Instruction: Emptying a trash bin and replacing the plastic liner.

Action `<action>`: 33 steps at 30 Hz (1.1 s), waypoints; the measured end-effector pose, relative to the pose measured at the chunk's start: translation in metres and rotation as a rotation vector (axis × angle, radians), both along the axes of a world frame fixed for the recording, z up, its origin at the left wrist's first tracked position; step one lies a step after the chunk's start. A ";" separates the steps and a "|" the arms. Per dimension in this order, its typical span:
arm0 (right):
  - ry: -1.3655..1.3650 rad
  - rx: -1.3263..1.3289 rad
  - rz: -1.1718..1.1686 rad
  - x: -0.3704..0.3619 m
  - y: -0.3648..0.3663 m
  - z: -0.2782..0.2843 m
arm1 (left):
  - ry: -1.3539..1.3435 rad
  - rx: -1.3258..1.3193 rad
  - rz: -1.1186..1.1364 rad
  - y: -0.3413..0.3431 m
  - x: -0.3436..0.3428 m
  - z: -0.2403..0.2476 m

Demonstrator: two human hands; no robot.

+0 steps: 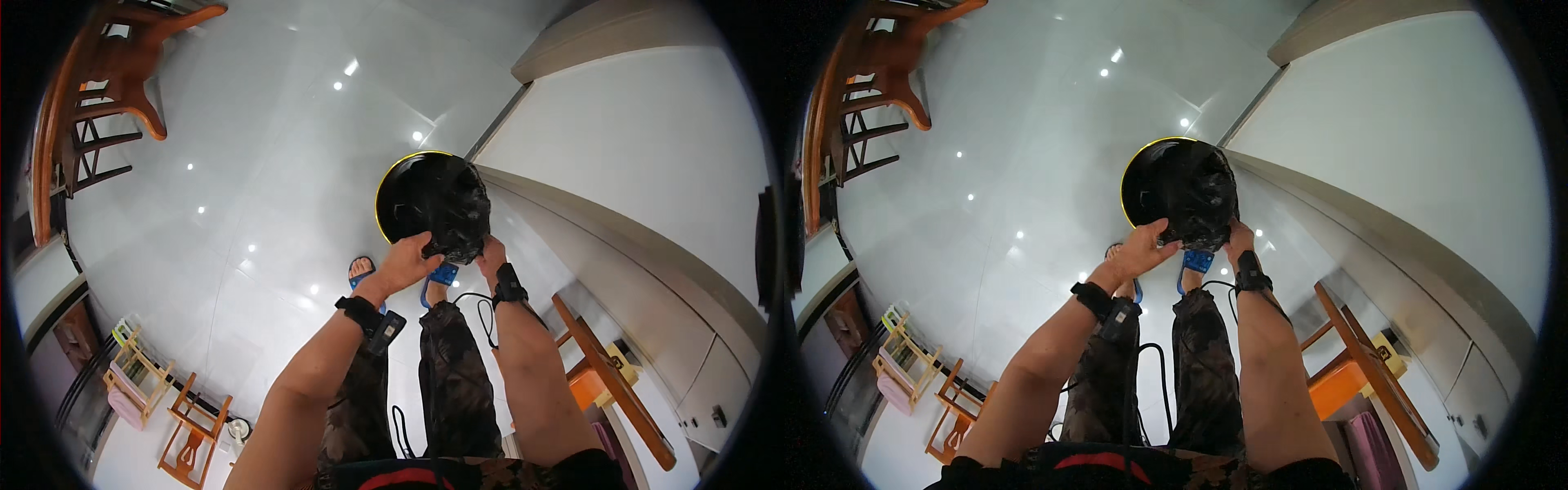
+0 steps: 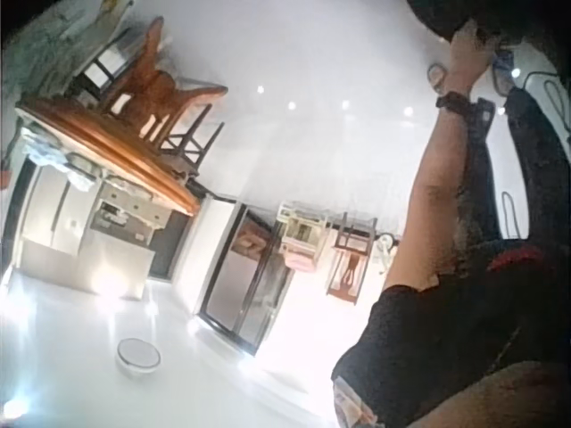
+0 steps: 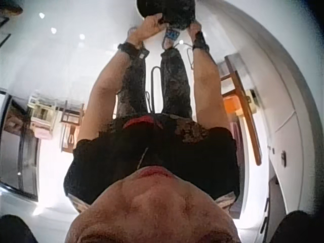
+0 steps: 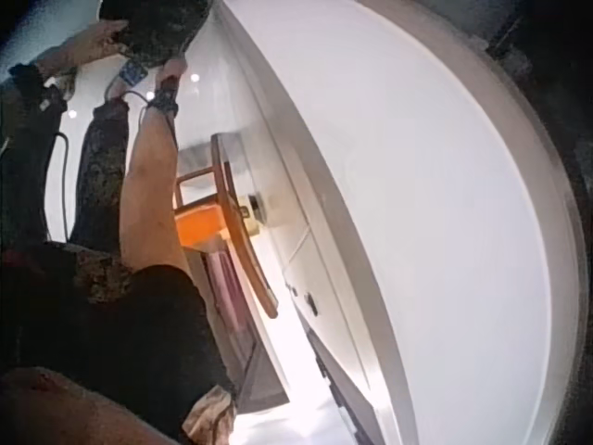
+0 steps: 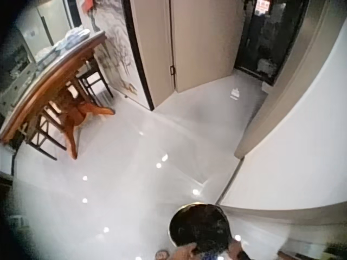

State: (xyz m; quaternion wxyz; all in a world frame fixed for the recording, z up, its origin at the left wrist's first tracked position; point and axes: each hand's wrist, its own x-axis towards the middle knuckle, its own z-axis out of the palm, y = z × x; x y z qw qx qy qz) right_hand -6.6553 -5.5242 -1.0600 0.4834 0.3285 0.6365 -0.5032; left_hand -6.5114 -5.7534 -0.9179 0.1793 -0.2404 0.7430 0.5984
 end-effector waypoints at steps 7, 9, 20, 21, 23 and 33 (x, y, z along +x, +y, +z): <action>0.764 0.163 0.182 0.007 0.000 0.029 | 0.129 0.299 0.365 0.021 0.017 0.017; 1.003 0.430 0.549 0.020 -0.022 0.065 | 0.072 0.527 0.578 0.013 0.033 0.037; 0.957 -0.043 0.549 0.034 -0.074 0.319 | 0.209 0.418 0.801 -0.029 0.083 0.226; 0.945 -0.075 0.593 0.037 -0.074 0.337 | 0.233 0.447 0.818 -0.030 0.087 0.246; 0.883 -0.174 0.756 0.057 -0.106 0.395 | 0.264 0.422 0.828 -0.035 0.104 0.291; 0.323 -0.873 1.411 0.145 -0.167 0.525 | 0.460 0.514 0.768 0.009 0.152 0.498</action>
